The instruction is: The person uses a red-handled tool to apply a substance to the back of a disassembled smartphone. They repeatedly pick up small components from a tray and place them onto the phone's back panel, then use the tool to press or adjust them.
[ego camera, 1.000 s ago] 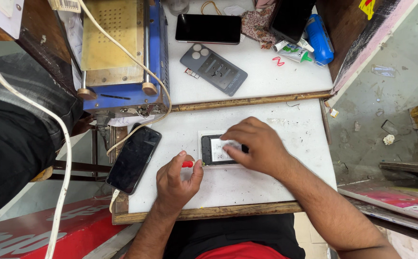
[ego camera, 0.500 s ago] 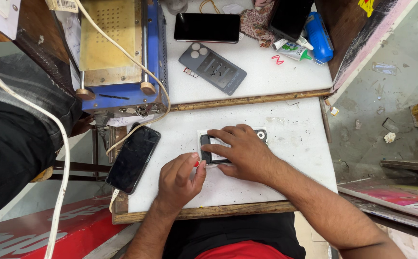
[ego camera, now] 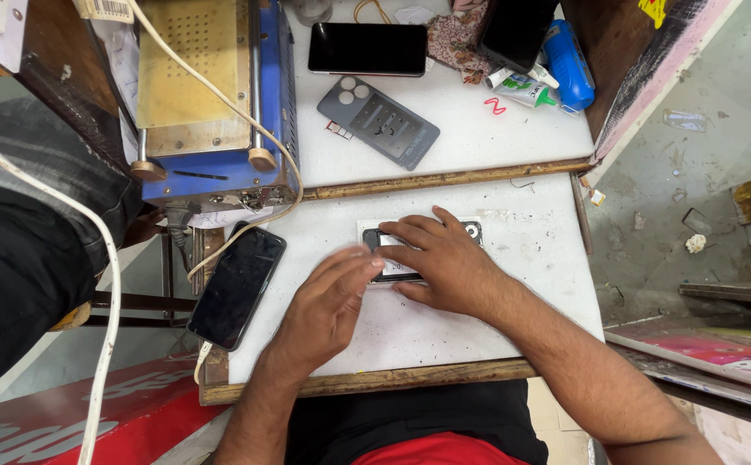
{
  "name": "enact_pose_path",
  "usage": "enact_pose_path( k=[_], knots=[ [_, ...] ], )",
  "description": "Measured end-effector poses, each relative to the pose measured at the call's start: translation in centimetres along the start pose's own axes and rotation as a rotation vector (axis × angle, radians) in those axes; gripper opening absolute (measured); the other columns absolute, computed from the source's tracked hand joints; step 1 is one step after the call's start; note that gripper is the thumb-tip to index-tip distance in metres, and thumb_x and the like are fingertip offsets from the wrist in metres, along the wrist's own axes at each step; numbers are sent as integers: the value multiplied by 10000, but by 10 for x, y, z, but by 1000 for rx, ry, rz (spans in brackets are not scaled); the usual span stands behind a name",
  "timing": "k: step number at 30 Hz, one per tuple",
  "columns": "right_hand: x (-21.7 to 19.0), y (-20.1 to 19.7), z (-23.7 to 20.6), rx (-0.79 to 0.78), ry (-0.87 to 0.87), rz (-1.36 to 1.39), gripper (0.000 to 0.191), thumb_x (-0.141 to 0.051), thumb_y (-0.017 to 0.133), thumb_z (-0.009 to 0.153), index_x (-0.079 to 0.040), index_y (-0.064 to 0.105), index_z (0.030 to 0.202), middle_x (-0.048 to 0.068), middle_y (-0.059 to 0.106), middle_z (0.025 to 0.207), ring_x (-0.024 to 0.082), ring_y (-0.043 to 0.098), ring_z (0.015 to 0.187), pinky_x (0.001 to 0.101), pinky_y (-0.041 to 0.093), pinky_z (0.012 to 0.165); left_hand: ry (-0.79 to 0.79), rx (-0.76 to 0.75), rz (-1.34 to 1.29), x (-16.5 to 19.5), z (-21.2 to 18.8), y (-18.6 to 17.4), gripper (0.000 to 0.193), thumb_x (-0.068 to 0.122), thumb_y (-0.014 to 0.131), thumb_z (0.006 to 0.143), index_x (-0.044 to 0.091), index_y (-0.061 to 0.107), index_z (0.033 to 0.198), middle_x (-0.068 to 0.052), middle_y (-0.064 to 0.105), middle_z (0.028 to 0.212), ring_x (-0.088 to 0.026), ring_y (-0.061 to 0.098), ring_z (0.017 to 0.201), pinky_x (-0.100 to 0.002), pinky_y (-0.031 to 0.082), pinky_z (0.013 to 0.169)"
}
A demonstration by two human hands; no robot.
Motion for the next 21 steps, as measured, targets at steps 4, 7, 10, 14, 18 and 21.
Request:
enact_pose_path(
  k=[4, 7, 10, 14, 18, 21],
  knots=[
    [-1, 1, -1, -16, 8, -6, 591, -389, 817, 793, -205, 637, 1326, 53, 503, 1497, 286, 427, 1390, 614, 277, 1153, -76, 29, 32, -1, -1, -3, 533, 14, 721, 905, 204, 565, 1379, -124, 675, 1149, -329, 664, 1170, -449, 555, 1041],
    [-1, -1, -1, -16, 19, 0, 624, -383, 810, 793, -206, 626, 1362, 64, 493, 1499, 297, 416, 1391, 612, 272, 1148, -128, -22, -86, -3, -3, -1, 507, -41, 638, 922, 187, 570, 1369, -172, 680, 1279, -356, 635, 1279, -444, 550, 1059],
    [-2, -1, 0, -42, 37, 4, 613, -380, 805, 795, -210, 626, 1356, 57, 486, 1511, 294, 412, 1400, 599, 267, 1157, -159, 13, -19, -6, -5, 3, 455, 44, 715, 927, 186, 566, 1333, -157, 664, 1258, -347, 596, 1266, -464, 518, 1044],
    [-2, 0, 1, -82, 74, 7, 567, -393, 793, 813, -208, 633, 1325, 50, 476, 1519, 291, 397, 1416, 581, 249, 1180, -174, -62, -133, -11, -6, 13, 444, -17, 658, 981, 185, 580, 1368, -131, 677, 1338, -325, 585, 1336, -464, 512, 1113],
    [-2, 1, 0, -74, 64, 16, 573, -393, 784, 822, -201, 632, 1339, 61, 471, 1522, 304, 396, 1412, 584, 250, 1170, -145, 35, 104, -13, -6, 11, 456, 95, 805, 900, 205, 628, 1306, -92, 657, 1134, -299, 575, 1262, -464, 498, 1110],
    [0, 0, 0, -69, 64, 23, 559, -387, 785, 824, -196, 638, 1329, 55, 476, 1530, 302, 401, 1417, 580, 255, 1179, -177, -95, -194, -12, -5, 13, 444, -25, 643, 980, 215, 625, 1354, -72, 734, 1298, -264, 679, 1321, -402, 581, 1155]
  ],
)
Point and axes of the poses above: each hand's wrist, its own z-axis towards the middle knuckle, its own y-axis out of the palm, x = y × z, the point moved 3 cm from there along z, towards the middle knuckle
